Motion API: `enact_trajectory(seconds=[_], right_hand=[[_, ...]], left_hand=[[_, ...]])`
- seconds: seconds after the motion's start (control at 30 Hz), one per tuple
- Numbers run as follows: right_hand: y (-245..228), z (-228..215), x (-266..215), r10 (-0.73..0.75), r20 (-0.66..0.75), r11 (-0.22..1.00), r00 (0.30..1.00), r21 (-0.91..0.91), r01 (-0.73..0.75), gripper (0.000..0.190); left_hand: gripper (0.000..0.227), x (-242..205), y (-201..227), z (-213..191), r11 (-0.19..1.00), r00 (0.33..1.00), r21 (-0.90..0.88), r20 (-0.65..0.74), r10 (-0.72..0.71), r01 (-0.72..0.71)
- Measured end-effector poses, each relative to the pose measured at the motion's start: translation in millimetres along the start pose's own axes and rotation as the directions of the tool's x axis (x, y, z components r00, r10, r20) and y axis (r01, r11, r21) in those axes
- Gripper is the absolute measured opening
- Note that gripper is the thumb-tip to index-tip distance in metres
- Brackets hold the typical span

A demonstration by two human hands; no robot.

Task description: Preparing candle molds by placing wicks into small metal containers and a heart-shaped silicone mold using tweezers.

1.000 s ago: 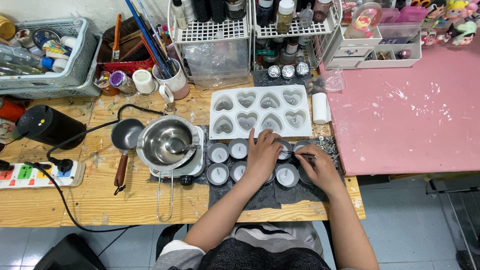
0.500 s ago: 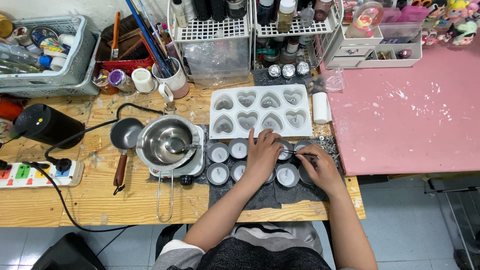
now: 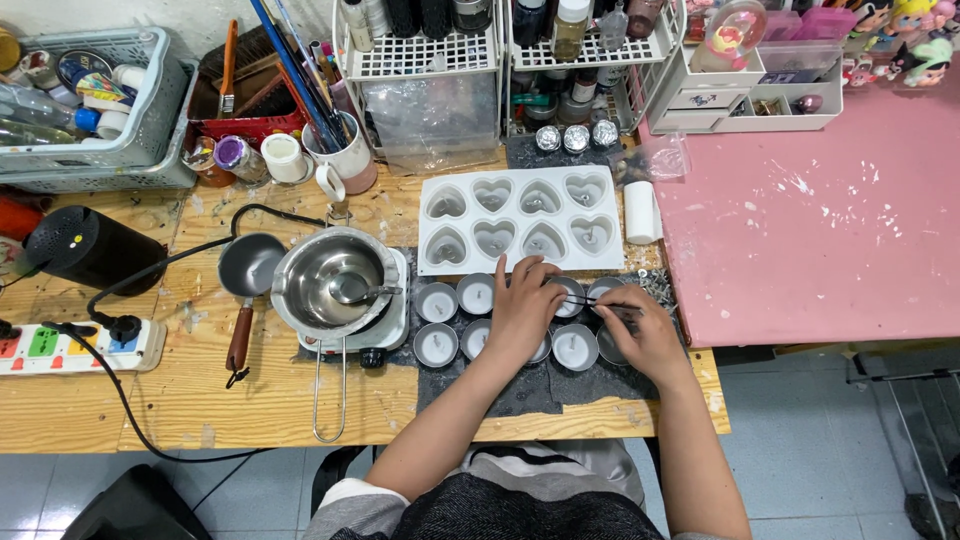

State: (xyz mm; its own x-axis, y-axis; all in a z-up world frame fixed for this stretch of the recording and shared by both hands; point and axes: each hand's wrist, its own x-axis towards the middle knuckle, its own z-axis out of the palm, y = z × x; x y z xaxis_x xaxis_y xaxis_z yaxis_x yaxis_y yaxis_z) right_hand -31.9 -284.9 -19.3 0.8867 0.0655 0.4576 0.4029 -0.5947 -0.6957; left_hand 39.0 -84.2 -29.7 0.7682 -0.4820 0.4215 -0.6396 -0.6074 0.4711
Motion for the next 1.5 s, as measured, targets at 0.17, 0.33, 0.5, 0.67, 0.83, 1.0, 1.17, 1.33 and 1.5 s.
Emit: enact_trajectory(seconds=[0.17, 0.33, 0.5, 0.67, 0.83, 1.0, 1.17, 1.33, 1.5], right_hand=[[28.4, -4.3, -18.0, 0.084, -0.114, 0.994, 0.990, 0.078, -0.076, 0.013], [42.9, -7.3, -40.0, 0.112, -0.320, 0.982, 0.941, 0.180, -0.055, 0.014], [22.5, -12.3, -62.7, 0.264, -0.487, 0.927, 0.833, 0.367, -0.079, 0.020], [-4.6, -21.8, -84.2, 0.300, -0.414, 0.919, 0.860, 0.369, -0.143, 0.018], [-15.9, -19.6, -94.7, 0.297, -0.344, 0.914, 0.891, 0.372, -0.161, 0.014], [-47.7, -5.4, -69.7, 0.272, -0.197, 0.962, 0.942, 0.021, -0.273, 0.012], [-43.5, 6.8, -69.6, 0.271, -0.207, 0.961, 0.940, 0.002, -0.276, 0.013], [-42.7, 9.8, -77.2, 0.248, -0.219, 0.969, 0.944, 0.052, -0.243, 0.011], [-45.6, 11.6, -82.1, 0.288, -0.220, 0.958, 0.932, 0.052, -0.284, 0.011]], left_hand=[[0.010, -3.9, -4.0, -1.8, 0.999, 1.000, -0.035, 0.005, -0.013, 0.013], [0.013, -7.3, -5.0, -7.3, 0.997, 1.000, -0.068, -0.013, -0.024, 0.023], [0.016, -9.5, -6.0, -16.3, 0.997, 1.000, -0.081, -0.030, -0.007, 0.004], [0.017, -15.1, -4.2, -29.9, 0.986, 0.999, -0.160, 0.021, 0.043, -0.039], [0.019, -23.7, -0.8, -35.8, 0.986, 0.996, -0.160, 0.070, 0.062, -0.050], [0.048, -29.0, 13.5, -52.6, 0.954, 0.950, -0.250, 0.217, 0.224, -0.168], [0.056, -43.4, 6.8, -35.0, 0.966, 0.931, -0.176, 0.278, 0.235, -0.191], [0.054, -49.5, 6.2, -25.1, 0.967, 0.943, -0.142, 0.233, 0.239, -0.210], [0.024, -50.3, 7.0, -12.9, 0.976, 0.966, -0.093, 0.151, 0.211, -0.198]])
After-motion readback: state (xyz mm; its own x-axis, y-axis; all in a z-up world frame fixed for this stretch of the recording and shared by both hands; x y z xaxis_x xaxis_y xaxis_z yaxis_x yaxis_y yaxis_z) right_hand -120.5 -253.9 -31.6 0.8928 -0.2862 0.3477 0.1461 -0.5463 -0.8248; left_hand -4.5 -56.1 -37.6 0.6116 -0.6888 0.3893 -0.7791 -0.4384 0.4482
